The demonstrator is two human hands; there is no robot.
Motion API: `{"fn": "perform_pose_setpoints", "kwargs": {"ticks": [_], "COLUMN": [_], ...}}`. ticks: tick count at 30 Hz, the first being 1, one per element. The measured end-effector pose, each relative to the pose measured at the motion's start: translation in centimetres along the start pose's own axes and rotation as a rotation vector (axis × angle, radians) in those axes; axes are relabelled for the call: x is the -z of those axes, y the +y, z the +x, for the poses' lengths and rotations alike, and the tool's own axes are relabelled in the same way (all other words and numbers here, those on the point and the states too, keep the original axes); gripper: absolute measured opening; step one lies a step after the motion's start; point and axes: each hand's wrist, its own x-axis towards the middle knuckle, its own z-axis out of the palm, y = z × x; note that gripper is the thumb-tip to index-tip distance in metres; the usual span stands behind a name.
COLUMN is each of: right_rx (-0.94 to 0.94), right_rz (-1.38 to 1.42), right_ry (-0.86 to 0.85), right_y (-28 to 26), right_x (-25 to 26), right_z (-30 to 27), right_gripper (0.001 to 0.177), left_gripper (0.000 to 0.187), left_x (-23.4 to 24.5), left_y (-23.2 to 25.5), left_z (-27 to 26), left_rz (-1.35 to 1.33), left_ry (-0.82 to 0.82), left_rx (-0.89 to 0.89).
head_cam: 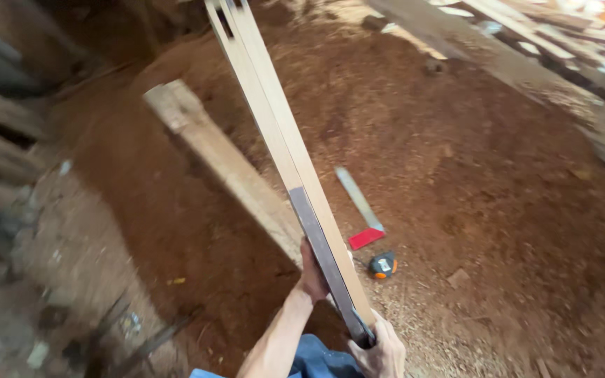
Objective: The person handles several pieces of dark wooden trim, arranging them on a workbench. They use a combination square and a pencil to mark lines on the wood and a metal bracket, then use a tape measure to check dimensions.
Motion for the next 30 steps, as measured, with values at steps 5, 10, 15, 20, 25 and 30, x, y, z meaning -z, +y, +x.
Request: {"fn": "perform_pose_setpoints", "kwargs": {"ticks": [5, 10, 15, 20, 25, 30], "right_rx": [0.042, -0.186, 0.102, -0.041, -0.358, -0.515], "right_rz": [0.107, 0.123, 0.644, 0.562, -0.275, -0.427], "right_ry": [0.045, -0.083, 0.532, 1.059, 1.366, 1.272], "right_y": [-2.9, -3.9, -1.4, 1.7, 3.1, 7.2], "right_x": [3.2, 6.0, 8.6, 12.8, 17.5, 16.3], "right_z": [4.9, 6.3, 3.8, -1.0, -8.9, -14.8], "right_gripper": [0.067, 0.061, 0.029, 0.02, 0.031, 0.035], "left_gripper": [0.098, 0.084, 0.057, 0.056, 0.073, 0.084], "left_x": [-9.6, -19.3, -24.6, -25.8, -20.9, -11.6], "left_y": [3.2, 4.9, 0.8, -7.1, -16.1, -21.0], "left_z": [2.4, 2.1, 3.6, 3.6, 1.2, 0.1], "left_rz": [0.29, 0.797, 1.253, 1.678, 2.046, 2.372], "left_ry": [0.157, -0.193, -0.29, -0.478, -0.751, -0.92], "left_rx": [0.07, -0.244, -0.039, 0.237, 0.651, 0.981]}}
